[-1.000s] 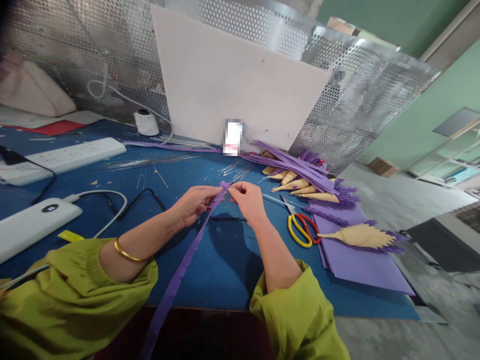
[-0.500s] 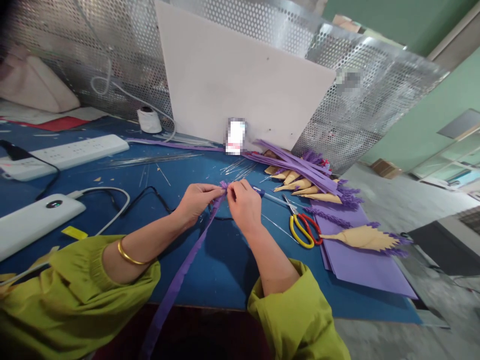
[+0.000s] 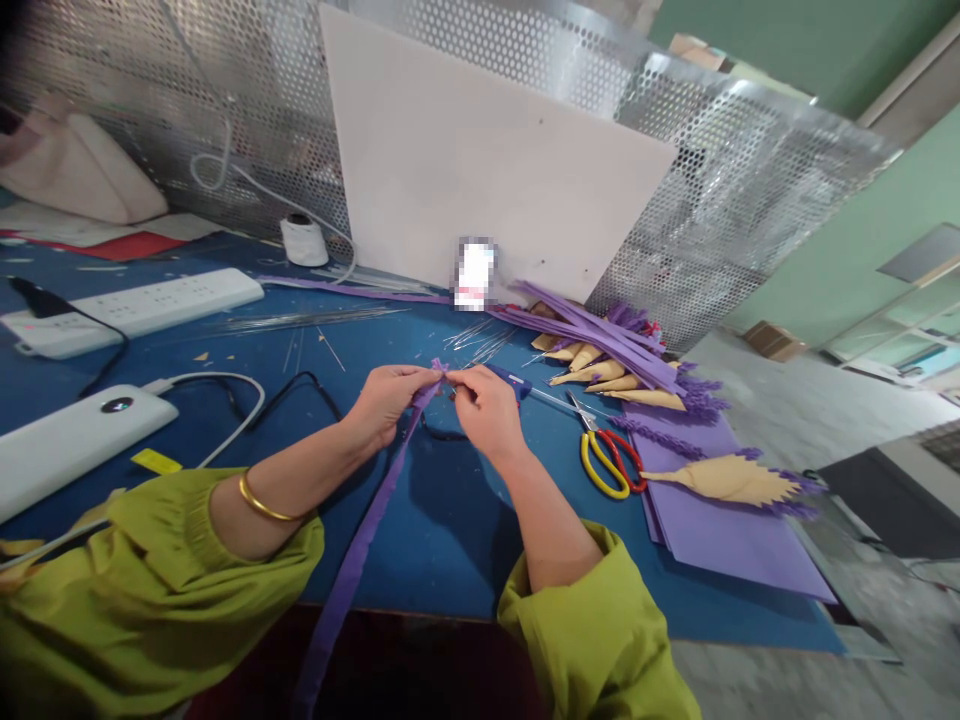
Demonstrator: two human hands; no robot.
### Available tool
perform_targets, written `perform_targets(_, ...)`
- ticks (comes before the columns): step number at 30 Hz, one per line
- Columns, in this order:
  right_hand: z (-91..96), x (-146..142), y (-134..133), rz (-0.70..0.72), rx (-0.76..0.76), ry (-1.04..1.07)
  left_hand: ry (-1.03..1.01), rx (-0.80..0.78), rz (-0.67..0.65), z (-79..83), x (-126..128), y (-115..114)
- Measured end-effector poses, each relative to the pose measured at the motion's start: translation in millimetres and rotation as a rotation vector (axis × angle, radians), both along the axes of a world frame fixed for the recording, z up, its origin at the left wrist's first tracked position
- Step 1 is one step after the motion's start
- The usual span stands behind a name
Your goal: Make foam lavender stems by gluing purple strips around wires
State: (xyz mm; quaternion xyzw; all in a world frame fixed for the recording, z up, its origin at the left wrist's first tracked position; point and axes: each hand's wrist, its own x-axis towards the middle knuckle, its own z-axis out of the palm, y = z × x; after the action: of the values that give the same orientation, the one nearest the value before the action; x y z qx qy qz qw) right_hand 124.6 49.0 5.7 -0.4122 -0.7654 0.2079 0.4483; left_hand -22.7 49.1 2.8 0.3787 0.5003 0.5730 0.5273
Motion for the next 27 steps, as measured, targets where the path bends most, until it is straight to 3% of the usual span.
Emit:
perform_targets(4, 1.7, 2.2, 6.5, 0.068, -0.338, 0.244, 0.029, 0.012, 0.004, -0.4, -1.5, 2.6)
perform_targets(8, 3.1, 1.1, 6.8, 0.108, -0.447, 0.298, 0.036, 0.006, 0.016, -1.0, -1.8, 3.3)
perform_targets(18, 5.0, -0.8, 4.9, 0.06, -0.39, 0.291, 0.038, 0.004, -0.065, 6.2, -4.9, 1.9)
perform_targets(27, -2.3, -0.4, 6.3, 0.042, -0.29, 0.158, -0.034, -0.032, -0.062, 7.0, -5.1, 3.4)
